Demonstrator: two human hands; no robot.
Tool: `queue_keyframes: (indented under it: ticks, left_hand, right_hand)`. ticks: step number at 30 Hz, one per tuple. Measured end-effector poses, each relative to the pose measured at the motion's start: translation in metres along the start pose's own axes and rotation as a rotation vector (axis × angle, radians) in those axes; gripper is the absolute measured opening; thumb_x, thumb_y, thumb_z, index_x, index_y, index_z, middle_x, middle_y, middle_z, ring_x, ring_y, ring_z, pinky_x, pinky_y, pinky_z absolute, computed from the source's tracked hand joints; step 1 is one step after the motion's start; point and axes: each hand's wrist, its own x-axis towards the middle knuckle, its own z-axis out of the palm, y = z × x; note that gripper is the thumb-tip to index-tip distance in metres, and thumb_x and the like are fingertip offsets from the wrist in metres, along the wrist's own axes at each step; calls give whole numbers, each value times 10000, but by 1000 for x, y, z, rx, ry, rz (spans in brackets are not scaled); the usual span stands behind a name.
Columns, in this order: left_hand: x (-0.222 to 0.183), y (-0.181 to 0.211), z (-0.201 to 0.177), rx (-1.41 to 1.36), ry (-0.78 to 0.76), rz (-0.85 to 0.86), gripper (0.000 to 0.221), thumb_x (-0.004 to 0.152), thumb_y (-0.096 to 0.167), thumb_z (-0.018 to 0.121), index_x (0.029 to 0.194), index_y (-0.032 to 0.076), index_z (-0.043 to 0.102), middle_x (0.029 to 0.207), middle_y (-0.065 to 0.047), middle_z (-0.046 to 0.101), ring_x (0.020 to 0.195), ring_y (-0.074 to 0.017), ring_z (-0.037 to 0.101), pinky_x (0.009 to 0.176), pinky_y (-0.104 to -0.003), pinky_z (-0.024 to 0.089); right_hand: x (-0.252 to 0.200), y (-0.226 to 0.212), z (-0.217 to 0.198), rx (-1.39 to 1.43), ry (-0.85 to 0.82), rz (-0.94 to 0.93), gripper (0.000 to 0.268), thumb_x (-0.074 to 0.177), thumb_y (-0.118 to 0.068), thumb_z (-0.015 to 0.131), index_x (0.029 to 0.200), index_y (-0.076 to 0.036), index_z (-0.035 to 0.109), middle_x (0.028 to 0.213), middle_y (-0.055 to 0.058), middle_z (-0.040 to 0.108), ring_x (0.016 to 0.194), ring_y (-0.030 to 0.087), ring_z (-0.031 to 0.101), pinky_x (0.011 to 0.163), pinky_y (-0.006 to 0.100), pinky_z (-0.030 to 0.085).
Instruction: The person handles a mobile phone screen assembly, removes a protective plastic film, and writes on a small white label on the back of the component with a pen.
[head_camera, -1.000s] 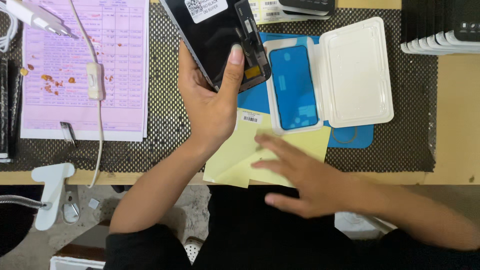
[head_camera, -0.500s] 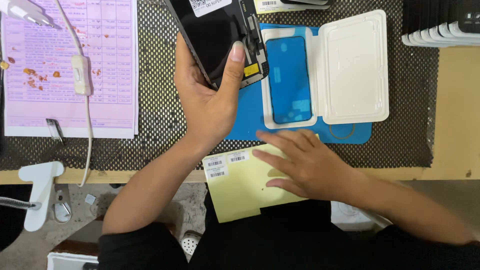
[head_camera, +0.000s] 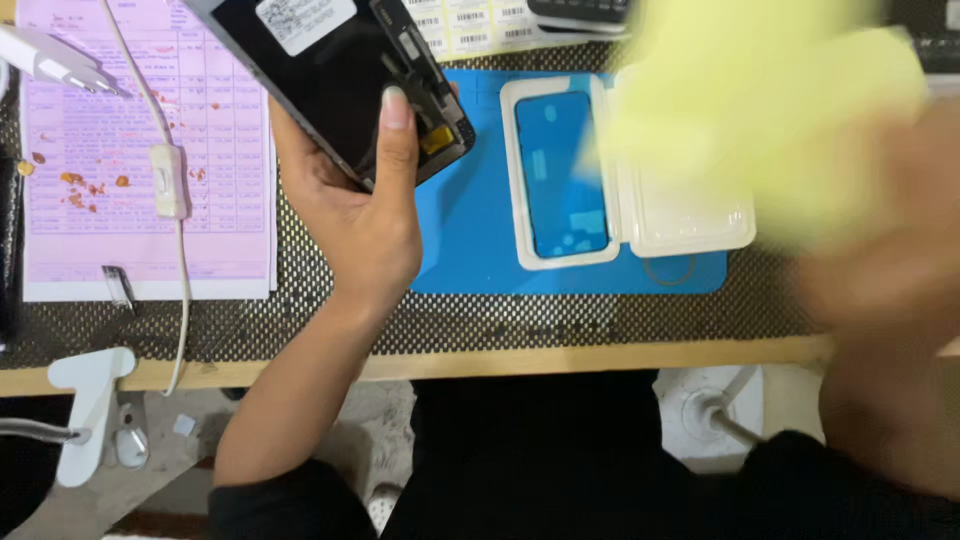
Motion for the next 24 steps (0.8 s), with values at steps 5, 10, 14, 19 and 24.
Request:
queue_keyframes:
  ticks: [5, 10, 14, 19, 24]
  left_hand:
    - [5, -10, -9, 34, 57, 11, 557, 1140, 155, 692, 1586, 124, 361, 1539, -93, 580, 1478, -225, 600, 1349, -363, 515]
    - [4, -1, 3, 52, 9, 17, 461, 1082, 166, 651, 1471, 78, 420, 1371, -122, 614, 1274, -255, 669, 1149, -374, 598]
    - [2, -7, 4, 45, -28, 19, 484, 1090, 149, 643, 1498, 66, 395, 1451, -137, 576, 1382, -265, 607, 1247, -369, 515]
    - [-4, -7, 13, 55, -76, -10, 481, 1055, 182, 636, 1458, 34, 419, 1405, -142, 580, 1335, -260, 606, 1202, -360, 511]
    - [-2, -11, 14, 4, -145, 60, 387, 1064, 23, 617, 1412, 81, 460, 1217, -67, 642, 1209, -113, 589, 1031, -373, 553]
  right_hand:
    - [64, -113, -199, 1062, -876, -75, 495, 784, 32, 722, 1278, 52, 698, 1243, 145, 742, 1148, 219, 710, 948, 337, 581]
    - [82, -109, -142, 704, -704, -212, 272, 964, -326, 811, 1064, -73, 792, 940, 31, 740, 804, 143, 575, 709, 298, 462]
    - [84, -150, -119, 572, -1077, -545, 434, 796, -583, 753, 1085, -261, 785, 924, -71, 844, 833, 207, 750, 803, 338, 500]
    - [65, -163, -94, 491, -657, -731, 751, 827, -639, 740, 1437, -220, 610, 1335, 24, 646, 1211, 285, 579, 937, 496, 482]
    - [40, -186, -80, 832, -376, -819, 286, 939, -419, 745, 1072, -167, 732, 1114, -1, 658, 1098, 250, 613, 859, 383, 480]
